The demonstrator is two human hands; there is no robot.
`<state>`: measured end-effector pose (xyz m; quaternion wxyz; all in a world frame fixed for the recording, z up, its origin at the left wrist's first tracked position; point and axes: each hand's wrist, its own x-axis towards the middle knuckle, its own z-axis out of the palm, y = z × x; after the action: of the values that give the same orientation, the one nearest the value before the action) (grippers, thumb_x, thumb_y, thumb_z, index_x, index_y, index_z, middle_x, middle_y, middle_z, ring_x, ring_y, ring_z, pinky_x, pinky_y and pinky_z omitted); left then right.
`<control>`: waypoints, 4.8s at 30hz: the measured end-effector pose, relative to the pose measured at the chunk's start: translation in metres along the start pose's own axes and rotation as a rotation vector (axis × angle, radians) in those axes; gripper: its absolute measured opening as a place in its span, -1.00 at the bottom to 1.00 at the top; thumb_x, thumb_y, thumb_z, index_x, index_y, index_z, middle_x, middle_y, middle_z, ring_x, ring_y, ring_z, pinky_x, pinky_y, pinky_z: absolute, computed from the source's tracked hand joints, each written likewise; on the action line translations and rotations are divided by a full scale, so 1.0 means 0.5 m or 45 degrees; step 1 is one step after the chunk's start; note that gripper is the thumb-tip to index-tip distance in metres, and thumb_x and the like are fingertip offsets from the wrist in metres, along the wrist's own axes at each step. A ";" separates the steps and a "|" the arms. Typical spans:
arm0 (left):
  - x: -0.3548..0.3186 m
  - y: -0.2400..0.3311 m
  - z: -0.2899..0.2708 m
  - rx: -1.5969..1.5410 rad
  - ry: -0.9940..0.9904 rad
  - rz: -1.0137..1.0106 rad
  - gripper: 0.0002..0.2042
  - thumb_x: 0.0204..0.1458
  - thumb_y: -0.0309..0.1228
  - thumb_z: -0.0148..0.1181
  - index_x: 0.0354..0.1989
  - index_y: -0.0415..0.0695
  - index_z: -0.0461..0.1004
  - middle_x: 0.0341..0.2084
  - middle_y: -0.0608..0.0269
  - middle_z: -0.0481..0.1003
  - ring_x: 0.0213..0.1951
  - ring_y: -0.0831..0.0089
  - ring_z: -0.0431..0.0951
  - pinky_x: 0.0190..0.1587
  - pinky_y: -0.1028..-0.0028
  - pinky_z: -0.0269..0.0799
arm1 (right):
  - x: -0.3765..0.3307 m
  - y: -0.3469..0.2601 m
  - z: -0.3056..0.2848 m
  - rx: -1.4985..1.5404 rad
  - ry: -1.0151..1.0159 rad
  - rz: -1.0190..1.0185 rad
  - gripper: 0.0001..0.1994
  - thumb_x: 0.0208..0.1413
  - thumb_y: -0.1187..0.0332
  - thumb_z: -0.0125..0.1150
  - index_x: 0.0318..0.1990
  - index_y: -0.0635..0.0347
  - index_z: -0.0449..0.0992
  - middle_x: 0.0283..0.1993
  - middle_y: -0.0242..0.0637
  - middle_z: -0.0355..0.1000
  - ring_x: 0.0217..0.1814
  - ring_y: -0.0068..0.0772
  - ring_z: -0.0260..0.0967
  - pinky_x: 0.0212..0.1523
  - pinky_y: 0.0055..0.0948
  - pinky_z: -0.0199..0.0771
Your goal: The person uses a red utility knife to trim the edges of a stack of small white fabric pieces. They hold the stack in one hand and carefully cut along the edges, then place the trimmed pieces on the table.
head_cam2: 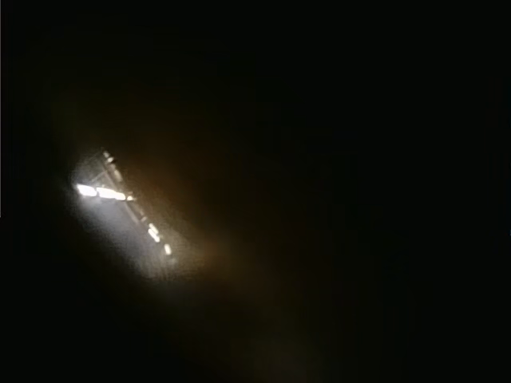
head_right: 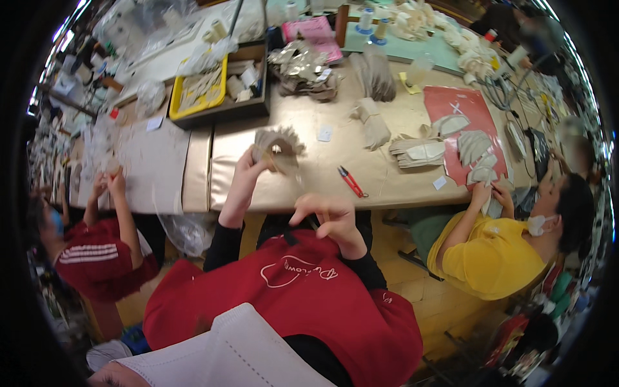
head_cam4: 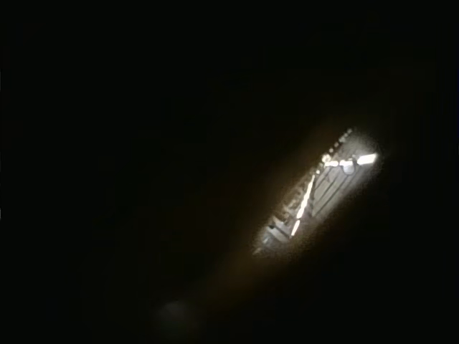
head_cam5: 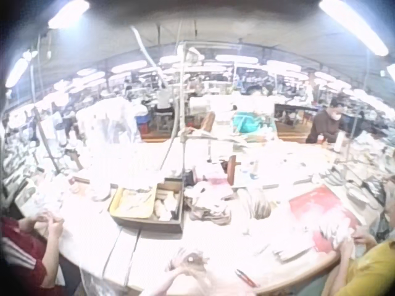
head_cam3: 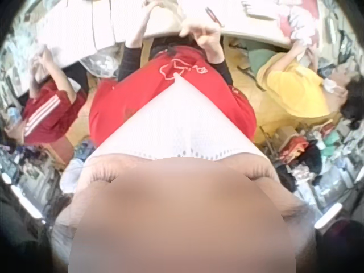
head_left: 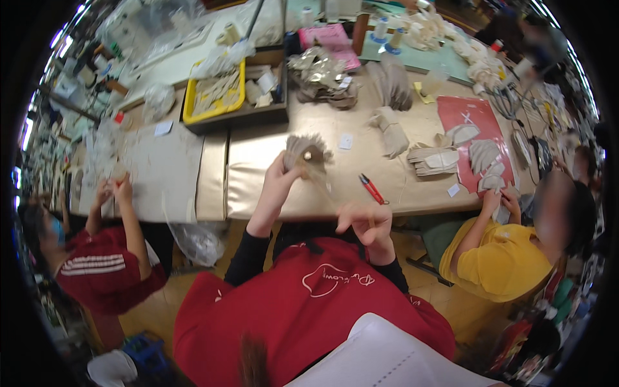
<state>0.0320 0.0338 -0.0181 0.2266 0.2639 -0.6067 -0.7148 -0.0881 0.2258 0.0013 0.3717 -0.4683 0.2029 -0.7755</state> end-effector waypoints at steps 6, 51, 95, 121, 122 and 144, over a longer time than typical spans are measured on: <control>-0.019 0.041 0.021 0.156 0.047 0.358 -0.71 0.06 -0.51 0.26 -0.03 -0.27 0.46 -0.35 0.34 0.53 -0.29 0.59 0.44 -0.13 0.56 0.35 | -0.025 0.054 0.027 0.798 0.782 0.245 -0.11 0.10 0.13 0.42 0.45 0.33 0.04 0.50 -0.15 0.04 0.41 -0.41 0.17 0.40 -0.53 0.22; -0.074 0.005 -0.031 0.087 -0.681 -0.197 -0.68 0.11 -0.38 0.29 0.01 -0.23 0.47 -0.24 0.32 0.55 -0.15 0.57 0.51 -0.01 0.51 0.42 | 0.042 0.248 -0.382 -2.082 0.407 0.667 -0.54 -0.04 0.42 0.38 0.09 0.20 0.53 0.14 -0.06 0.38 -0.02 -0.07 0.39 0.03 -0.32 0.43; 0.013 -0.222 -0.077 0.764 -0.170 0.185 -0.50 0.09 -0.55 0.14 0.25 0.08 0.47 0.45 0.24 0.12 -0.15 0.36 0.63 -0.07 0.41 0.50 | -0.037 0.284 -0.136 -0.726 0.784 0.755 -0.85 0.20 0.51 0.26 -0.12 0.40 0.56 -0.40 -0.36 0.52 -0.47 -0.68 0.43 -0.42 -0.67 0.46; 0.098 -0.168 -0.114 0.529 -0.736 -0.028 -0.59 0.02 -0.65 0.20 0.09 -0.26 0.36 0.39 0.15 0.24 -0.15 0.51 0.54 -0.13 0.47 0.52 | -0.010 0.271 -0.195 -0.831 0.445 0.936 -0.86 0.07 0.49 0.36 -0.23 0.35 0.62 -0.45 -0.41 0.54 -0.44 -0.71 0.39 -0.40 -0.62 0.40; 0.101 -0.167 -0.117 0.482 -0.744 -0.072 -0.61 0.04 -0.62 0.20 0.08 -0.25 0.37 0.32 0.15 0.31 -0.16 0.52 0.54 -0.14 0.48 0.52 | -0.009 0.271 -0.195 -0.829 0.444 0.936 -0.86 0.07 0.49 0.36 -0.23 0.35 0.62 -0.46 -0.41 0.54 -0.44 -0.71 0.39 -0.40 -0.62 0.40; 0.101 -0.070 -0.059 0.398 -0.895 -0.224 -0.59 0.09 -0.53 0.26 0.02 -0.08 0.19 -0.17 0.18 0.59 -0.27 0.49 0.51 -0.22 0.45 0.43 | -0.013 0.181 -0.159 -0.647 0.514 0.906 -0.77 0.09 0.57 0.34 -0.08 0.38 0.56 -0.40 -0.35 0.56 -0.44 -0.67 0.45 -0.40 -0.66 0.45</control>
<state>0.0127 -0.0151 -0.0616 -0.1000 0.0856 -0.7239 -0.6772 -0.1213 0.1702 -0.1006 0.4411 -0.2859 0.6016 -0.6015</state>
